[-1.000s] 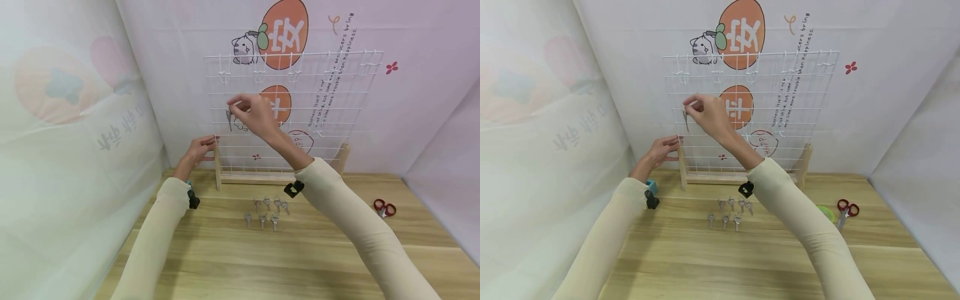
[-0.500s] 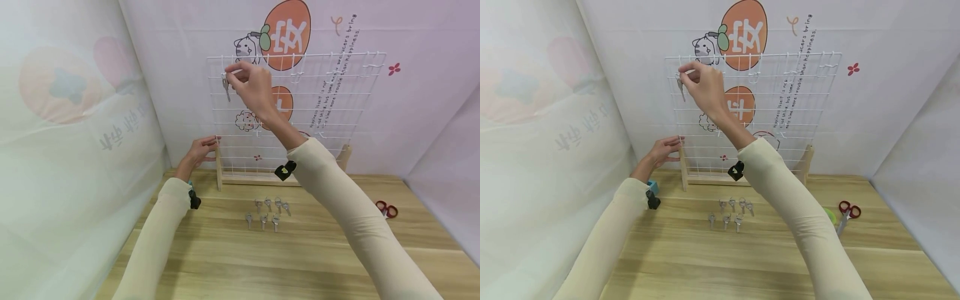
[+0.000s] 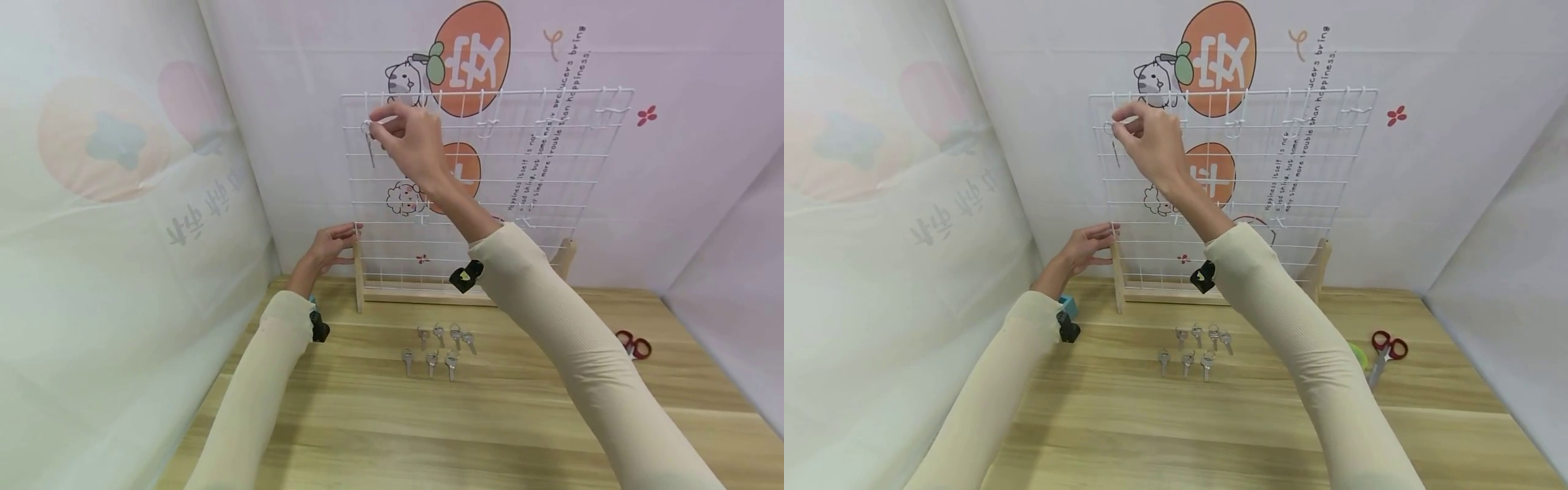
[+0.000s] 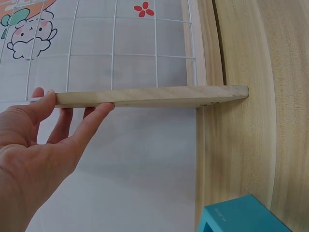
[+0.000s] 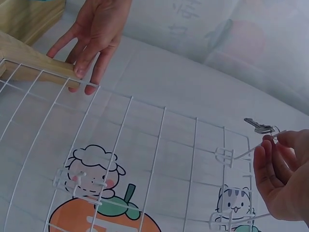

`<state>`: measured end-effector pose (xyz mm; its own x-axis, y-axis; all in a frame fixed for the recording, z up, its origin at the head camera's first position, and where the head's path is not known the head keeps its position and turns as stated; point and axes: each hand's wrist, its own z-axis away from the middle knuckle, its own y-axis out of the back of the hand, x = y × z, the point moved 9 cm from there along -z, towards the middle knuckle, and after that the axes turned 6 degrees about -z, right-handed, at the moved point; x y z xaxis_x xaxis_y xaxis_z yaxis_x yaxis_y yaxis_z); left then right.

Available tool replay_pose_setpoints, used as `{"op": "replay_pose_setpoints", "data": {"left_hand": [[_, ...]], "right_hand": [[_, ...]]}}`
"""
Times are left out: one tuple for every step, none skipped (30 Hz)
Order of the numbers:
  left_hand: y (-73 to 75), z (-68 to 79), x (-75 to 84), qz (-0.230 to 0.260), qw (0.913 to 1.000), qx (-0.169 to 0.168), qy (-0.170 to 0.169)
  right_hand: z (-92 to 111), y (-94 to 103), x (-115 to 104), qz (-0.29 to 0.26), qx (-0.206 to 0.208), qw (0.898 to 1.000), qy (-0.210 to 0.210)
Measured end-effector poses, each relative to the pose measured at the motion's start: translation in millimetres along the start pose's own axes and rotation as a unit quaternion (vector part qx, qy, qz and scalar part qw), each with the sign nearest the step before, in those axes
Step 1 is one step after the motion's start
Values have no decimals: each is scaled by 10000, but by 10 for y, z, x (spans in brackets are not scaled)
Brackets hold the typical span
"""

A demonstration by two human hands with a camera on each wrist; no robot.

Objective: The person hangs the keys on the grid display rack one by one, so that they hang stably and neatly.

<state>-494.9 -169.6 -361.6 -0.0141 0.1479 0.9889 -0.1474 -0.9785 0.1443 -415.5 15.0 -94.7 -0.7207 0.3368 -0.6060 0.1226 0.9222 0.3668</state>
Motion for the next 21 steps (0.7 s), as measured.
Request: {"op": "replay_pose_setpoints", "data": {"left_hand": [[0, -1, -11, 16, 10000, 9, 38], [-1, -2, -15, 15, 10000, 6, 41], [-1, -2, -18, 12, 10000, -1, 43], [1, -2, -19, -5, 10000, -1, 48], [5, 1, -14, -10, 10000, -3, 40], [7, 4, -8, -14, 10000, -10, 25], [7, 6, -6, -17, 10000, -26, 16], [7, 8, 3, -33, 10000, -49, -21], [7, 11, 8, -19, 10000, -62, -27], [9, 14, 11, -20, 10000, -69, -23], [12, 18, 16, -24, 10000, -70, -24], [14, 19, 16, -45, 10000, -75, -16], [17, 19, 17, -57, 10000, -77, 1], [19, 19, 17, -84, 9999, -76, 11], [22, 17, 16, -117, 9999, -63, 33], [26, 10, 9, -152, 9999, -44, 59], [27, 5, 6, -179, 9998, -27, 67], [24, -1, -1, -187, 9998, -22, 86], [21, -3, -4, -194, 9998, -15, 97], [15, -4, -9, -201, 9997, -13, 104], [9, -3, -15, -186, 9998, -14, 117]], "right_hand": [[10, 6, 13, 23, -8, 10000, -11], [24, 16, 25, 42, -15, 10000, -22], [42, 26, 38, 82, -34, 10000, -38], [61, 39, 43, 126, -43, 9999, -10], [82, 52, 50, 196, -59, 9998, 9], [108, 62, 59, 269, -89, 9996, 18], [140, 73, 73, 341, -124, 9993, 25], [174, 81, 88, 395, -166, 9991, 25], [208, 88, 102, 451, -210, 9988, 40], [242, 93, 116, 499, -257, 9984, 45], [278, 97, 136, 562, -308, 9979, 25], [314, 101, 155, 600, -353, 9976, 12], [348, 108, 171, 617, -386, 9973, 13], [381, 114, 188, 639, -416, 9971, 12], [413, 120, 206, 664, -450, 9968, 7], [442, 126, 226, 687, -472, 9965, 12], [474, 134, 249, 701, -495, 9963, -3], [505, 142, 272, 701, -519, 9962, -9], [538, 150, 297, 714, -550, 9959, -20], [572, 154, 323, 727, -588, 9956, -20], [608, 158, 350, 732, -631, 9953, -20]]}}
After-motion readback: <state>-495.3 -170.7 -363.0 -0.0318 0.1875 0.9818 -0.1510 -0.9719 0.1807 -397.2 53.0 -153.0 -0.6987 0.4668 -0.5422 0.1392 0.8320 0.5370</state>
